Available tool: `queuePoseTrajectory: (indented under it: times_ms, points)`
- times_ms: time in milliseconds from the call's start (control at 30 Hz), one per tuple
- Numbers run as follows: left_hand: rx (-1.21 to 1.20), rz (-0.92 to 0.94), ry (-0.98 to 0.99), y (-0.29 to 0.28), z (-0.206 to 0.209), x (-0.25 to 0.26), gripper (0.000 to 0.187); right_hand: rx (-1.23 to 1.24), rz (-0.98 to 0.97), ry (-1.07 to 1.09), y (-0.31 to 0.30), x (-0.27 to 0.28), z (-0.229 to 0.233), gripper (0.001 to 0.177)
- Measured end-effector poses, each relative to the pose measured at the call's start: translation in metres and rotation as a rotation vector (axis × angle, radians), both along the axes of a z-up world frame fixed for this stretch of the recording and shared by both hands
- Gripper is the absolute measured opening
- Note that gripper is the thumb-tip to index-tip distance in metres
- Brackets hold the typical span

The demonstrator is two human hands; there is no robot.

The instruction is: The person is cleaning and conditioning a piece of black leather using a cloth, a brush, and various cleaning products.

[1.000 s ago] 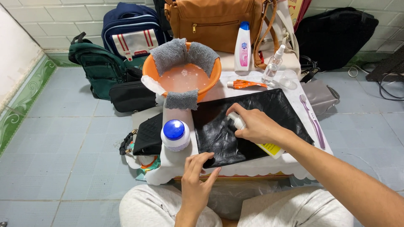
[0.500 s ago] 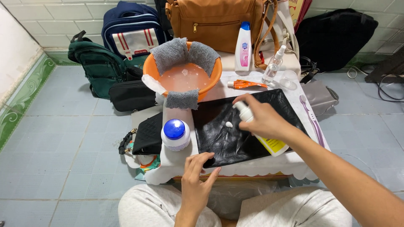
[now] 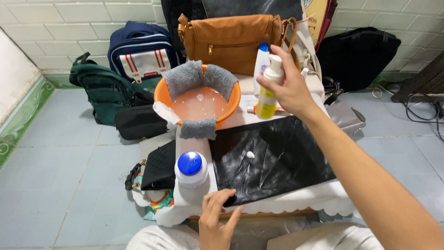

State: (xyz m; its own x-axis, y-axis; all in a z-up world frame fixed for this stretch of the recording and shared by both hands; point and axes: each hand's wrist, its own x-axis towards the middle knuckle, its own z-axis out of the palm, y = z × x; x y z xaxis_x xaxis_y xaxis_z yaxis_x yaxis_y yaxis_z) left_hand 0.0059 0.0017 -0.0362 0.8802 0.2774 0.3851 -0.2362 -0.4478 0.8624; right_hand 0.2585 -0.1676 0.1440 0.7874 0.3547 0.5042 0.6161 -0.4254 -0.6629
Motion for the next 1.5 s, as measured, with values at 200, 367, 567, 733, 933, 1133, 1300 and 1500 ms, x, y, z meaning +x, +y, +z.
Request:
queuePoseTrajectory:
  times_ms: [200, 367, 567, 733, 933, 1133, 1300, 1500]
  points:
    - [0.030, -0.035, -0.036, 0.005, -0.024, 0.007, 0.046, -0.045, -0.150, -0.117, 0.030, 0.071, -0.031, 0.071]
    - [0.021, -0.063, -0.069, 0.007, -0.036, 0.011, 0.046, -0.056, -0.205, -0.099, 0.040, 0.085, -0.056, 0.076]
    - [0.017, -0.046, -0.095, 0.006, -0.031, 0.012, 0.045, -0.175, -0.270, -0.109, 0.042, 0.085, -0.057, 0.087]
    - [0.007, -0.041, -0.053, 0.005, -0.033, 0.010, 0.045, -0.201, -0.218, 0.003, 0.038, 0.085, -0.057, 0.088]
    - [0.063, -0.039, -0.068, 0.006, -0.019, 0.007, 0.048, -0.271, -0.149, 0.050, 0.010, 0.069, -0.048, 0.085]
    - [0.066, 0.060, -0.067, 0.000, -0.024, 0.007, 0.049, -0.299, -0.251, 0.088, -0.107, -0.024, -0.004, 0.020]
    - [0.069, 0.064, -0.046, -0.002, -0.028, 0.007, 0.048, -0.488, -0.640, 0.327, -0.200, -0.059, -0.066, 0.027]
    - [0.068, 0.049, -0.043, -0.003, -0.017, 0.005, 0.049, -0.609, -0.759, 0.484, -0.209, -0.082, -0.100, 0.039]
